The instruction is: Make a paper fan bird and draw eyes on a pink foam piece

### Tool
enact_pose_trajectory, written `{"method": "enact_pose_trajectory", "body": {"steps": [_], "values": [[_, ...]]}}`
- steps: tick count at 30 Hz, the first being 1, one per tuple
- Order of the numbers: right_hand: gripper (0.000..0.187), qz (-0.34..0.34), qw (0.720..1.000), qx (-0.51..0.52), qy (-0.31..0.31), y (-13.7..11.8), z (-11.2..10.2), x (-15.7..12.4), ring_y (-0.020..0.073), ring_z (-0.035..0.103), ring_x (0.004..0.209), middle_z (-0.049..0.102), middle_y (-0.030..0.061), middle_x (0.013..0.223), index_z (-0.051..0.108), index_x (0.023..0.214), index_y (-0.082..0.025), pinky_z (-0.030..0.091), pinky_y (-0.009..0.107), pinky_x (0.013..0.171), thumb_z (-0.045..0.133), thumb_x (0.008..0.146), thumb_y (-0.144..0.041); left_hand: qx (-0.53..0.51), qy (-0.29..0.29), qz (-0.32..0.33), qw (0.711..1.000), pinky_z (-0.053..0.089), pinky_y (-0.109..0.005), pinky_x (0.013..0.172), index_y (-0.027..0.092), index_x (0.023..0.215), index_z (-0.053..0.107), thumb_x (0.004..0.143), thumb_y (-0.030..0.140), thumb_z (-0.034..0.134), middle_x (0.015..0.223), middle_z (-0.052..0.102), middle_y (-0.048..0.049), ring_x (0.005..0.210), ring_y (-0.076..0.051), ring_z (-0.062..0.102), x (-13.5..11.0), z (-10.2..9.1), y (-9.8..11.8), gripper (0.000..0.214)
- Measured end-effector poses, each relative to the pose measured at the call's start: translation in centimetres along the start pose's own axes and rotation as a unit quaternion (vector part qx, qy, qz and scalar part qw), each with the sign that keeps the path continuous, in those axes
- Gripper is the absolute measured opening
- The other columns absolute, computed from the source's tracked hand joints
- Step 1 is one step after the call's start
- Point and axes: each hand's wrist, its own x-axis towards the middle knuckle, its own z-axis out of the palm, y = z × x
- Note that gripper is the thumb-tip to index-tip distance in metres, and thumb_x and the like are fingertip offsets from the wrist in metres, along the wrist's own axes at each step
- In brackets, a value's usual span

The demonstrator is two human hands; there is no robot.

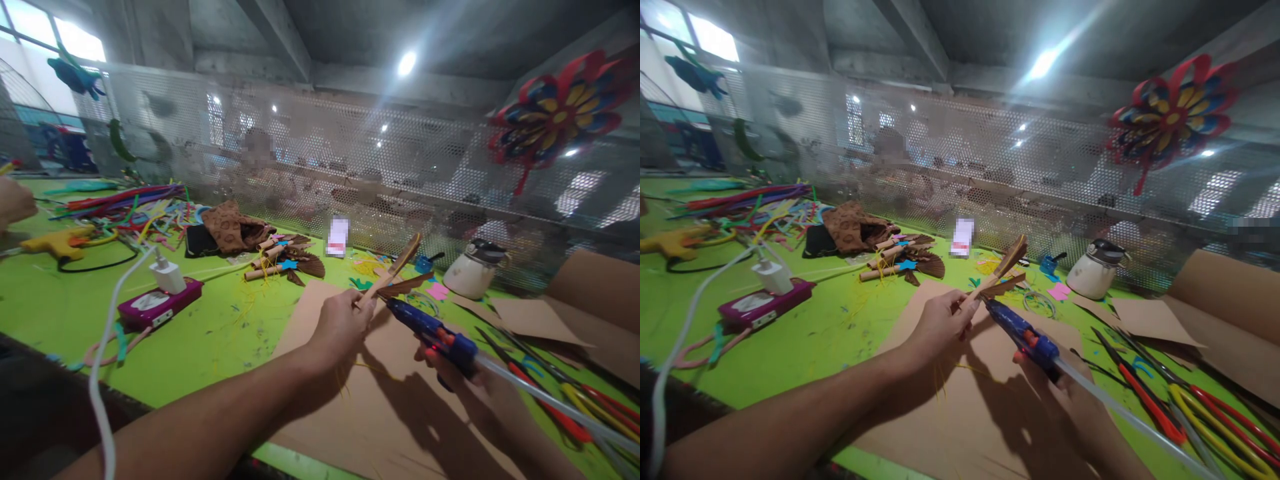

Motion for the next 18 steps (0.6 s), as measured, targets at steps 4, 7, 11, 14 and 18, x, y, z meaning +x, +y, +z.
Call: {"method": "enact_pose_trajectory", "body": {"steps": [4, 7, 11, 14, 18], "values": [[0.043, 0.003, 1.000, -0.012, 0.006, -0.3, 0.1, -0.1, 0.0228, 0.061, 0.068, 0.068, 0.0061, 0.076, 0.068, 0.085, -0.020, 0.048, 0.032, 0.062, 0.051, 0.081, -0.059, -0.033, -0.005, -0.009, 0.999, 0.035, -0.026, 0.043, 0.019, 0.065, 0.057, 0.084, 0.041, 0.053, 0.053, 0.055, -0.0031, 0.046, -0.014, 0.049, -0.1, -0.1, 0.3, 0.030], [0.041, -0.003, 1.000, 0.006, 0.000, -0.5, 0.0, 0.1, 0.0230, 0.062, 0.072, 0.068, 0.0058, 0.078, 0.067, 0.084, -0.020, 0.048, 0.031, 0.063, 0.052, 0.081, -0.058, -0.072, -0.014, -0.033, 0.997, 0.036, -0.024, 0.042, 0.019, 0.063, 0.053, 0.084, 0.041, 0.055, 0.050, 0.053, -0.0017, 0.043, -0.012, 0.048, 0.0, -0.3, 0.7, 0.030], [0.035, -0.026, 0.999, 0.026, 0.035, -0.2, -0.6, 1.0, 0.0210, 0.063, 0.070, 0.069, 0.0041, 0.078, 0.066, 0.084, -0.021, 0.049, 0.028, 0.062, 0.055, 0.081, -0.054, -0.100, -0.007, -0.045, 0.994, 0.036, -0.021, 0.040, 0.017, 0.068, 0.053, 0.086, 0.041, 0.053, 0.052, 0.054, -0.0012, 0.042, -0.011, 0.051, 0.2, -0.4, 0.8, 0.030], [0.031, -0.035, 0.995, -0.031, 0.084, 1.3, -0.9, 2.5, 0.0194, 0.061, 0.063, 0.067, 0.0024, 0.070, 0.066, 0.081, -0.020, 0.048, 0.028, 0.057, 0.059, 0.078, -0.050, -0.119, -0.002, -0.040, 0.992, 0.037, -0.020, 0.040, 0.016, 0.070, 0.053, 0.087, 0.041, 0.053, 0.052, 0.053, -0.0001, 0.042, -0.010, 0.050, 0.4, -0.5, 0.8, 0.030], [0.027, -0.082, 0.991, -0.052, 0.094, 4.5, -0.5, 4.4, 0.0213, 0.063, 0.072, 0.068, 0.0044, 0.080, 0.067, 0.090, -0.017, 0.050, 0.032, 0.066, 0.065, 0.074, -0.038, -0.142, -0.016, -0.020, 0.990, 0.037, -0.020, 0.042, 0.016, 0.072, 0.053, 0.088, 0.039, 0.053, 0.055, 0.055, -0.0007, 0.045, -0.010, 0.051, 0.4, -0.7, 1.3, 0.028]]}}
